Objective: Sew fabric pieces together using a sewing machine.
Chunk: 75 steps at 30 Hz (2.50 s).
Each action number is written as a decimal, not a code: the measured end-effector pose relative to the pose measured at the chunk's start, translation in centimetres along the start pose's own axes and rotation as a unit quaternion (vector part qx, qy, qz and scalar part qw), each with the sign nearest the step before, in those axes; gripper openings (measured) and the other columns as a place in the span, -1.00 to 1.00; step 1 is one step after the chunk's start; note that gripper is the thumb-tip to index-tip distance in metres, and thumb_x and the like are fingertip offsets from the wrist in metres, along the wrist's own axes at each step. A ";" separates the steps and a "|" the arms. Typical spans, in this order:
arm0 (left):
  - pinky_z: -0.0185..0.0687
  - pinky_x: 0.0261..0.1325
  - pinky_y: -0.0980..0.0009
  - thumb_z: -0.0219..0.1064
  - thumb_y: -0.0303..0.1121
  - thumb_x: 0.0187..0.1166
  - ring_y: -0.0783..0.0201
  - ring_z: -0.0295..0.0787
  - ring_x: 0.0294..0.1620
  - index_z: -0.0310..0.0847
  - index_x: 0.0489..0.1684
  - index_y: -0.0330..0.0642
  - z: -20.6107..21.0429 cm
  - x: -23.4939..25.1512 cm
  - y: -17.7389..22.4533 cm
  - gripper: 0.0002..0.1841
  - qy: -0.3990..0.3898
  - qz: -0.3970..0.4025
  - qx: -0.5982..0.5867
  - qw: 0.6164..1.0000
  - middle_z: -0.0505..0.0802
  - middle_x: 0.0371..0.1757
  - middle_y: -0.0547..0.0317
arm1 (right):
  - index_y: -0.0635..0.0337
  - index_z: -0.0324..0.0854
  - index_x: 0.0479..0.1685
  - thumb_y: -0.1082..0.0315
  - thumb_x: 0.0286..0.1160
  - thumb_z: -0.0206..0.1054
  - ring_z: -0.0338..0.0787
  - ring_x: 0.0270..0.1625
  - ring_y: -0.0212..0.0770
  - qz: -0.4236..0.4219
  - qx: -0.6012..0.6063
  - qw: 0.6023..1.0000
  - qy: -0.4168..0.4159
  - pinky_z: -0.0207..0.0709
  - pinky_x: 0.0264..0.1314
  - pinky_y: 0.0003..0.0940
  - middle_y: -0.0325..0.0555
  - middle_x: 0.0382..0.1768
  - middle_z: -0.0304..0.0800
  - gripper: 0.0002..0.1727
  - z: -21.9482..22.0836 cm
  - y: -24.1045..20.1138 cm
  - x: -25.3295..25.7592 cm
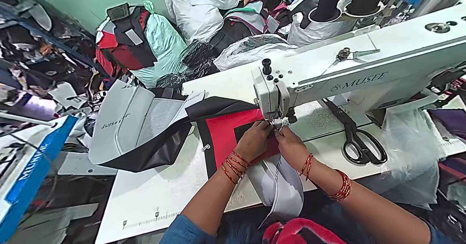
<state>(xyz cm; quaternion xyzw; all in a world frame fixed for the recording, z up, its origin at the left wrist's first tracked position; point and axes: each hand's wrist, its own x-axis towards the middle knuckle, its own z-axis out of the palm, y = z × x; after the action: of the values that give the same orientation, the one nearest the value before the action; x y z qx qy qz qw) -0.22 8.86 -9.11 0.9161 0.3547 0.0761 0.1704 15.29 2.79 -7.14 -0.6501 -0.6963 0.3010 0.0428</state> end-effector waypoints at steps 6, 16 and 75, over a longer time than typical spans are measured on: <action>0.56 0.53 0.02 0.20 -0.66 0.46 -0.16 0.71 0.44 0.81 0.16 -0.37 0.7 0.3 -1.4 -0.63 0.056 0.043 0.007 0.997 0.82 0.30 -0.24 | 0.45 0.35 0.66 0.59 0.71 0.02 0.54 0.57 0.20 0.019 0.000 1.000 -0.014 0.42 0.60 -0.10 0.38 0.54 0.45 -0.48 -0.3 -0.2 1.1; 0.77 0.10 0.05 0.29 -0.29 0.62 0.00 0.87 -0.06 0.89 -0.33 -0.33 1.7 -11.3 6.0 -0.69 0.236 -0.186 -0.098 0.949 0.90 -0.18 -0.10 | 0.29 0.86 -0.18 0.24 0.68 0.22 0.82 -0.24 -0.06 -0.093 0.159 0.968 0.169 0.69 -0.10 -0.10 0.07 -0.33 0.82 -0.66 1.5 5.5 -7.9; 0.70 0.30 -0.05 0.18 -0.64 0.55 -0.30 0.77 0.32 0.75 0.00 -0.58 3.5 -3.3 7.3 -0.75 0.046 -0.020 0.137 0.989 0.83 0.17 -0.35 | 0.48 0.69 -0.24 0.14 0.64 0.32 0.75 -0.10 0.10 -0.069 0.288 0.954 -0.043 0.55 0.06 0.05 0.23 -0.24 0.74 -0.57 10.3 7.3 -13.2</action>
<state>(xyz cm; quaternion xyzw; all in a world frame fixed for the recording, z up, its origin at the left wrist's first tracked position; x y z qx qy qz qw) 2.83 0.69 -9.70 0.9191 0.3876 0.0656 0.0282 19.08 -13.39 -14.61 -0.5471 -0.6244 0.5127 0.2191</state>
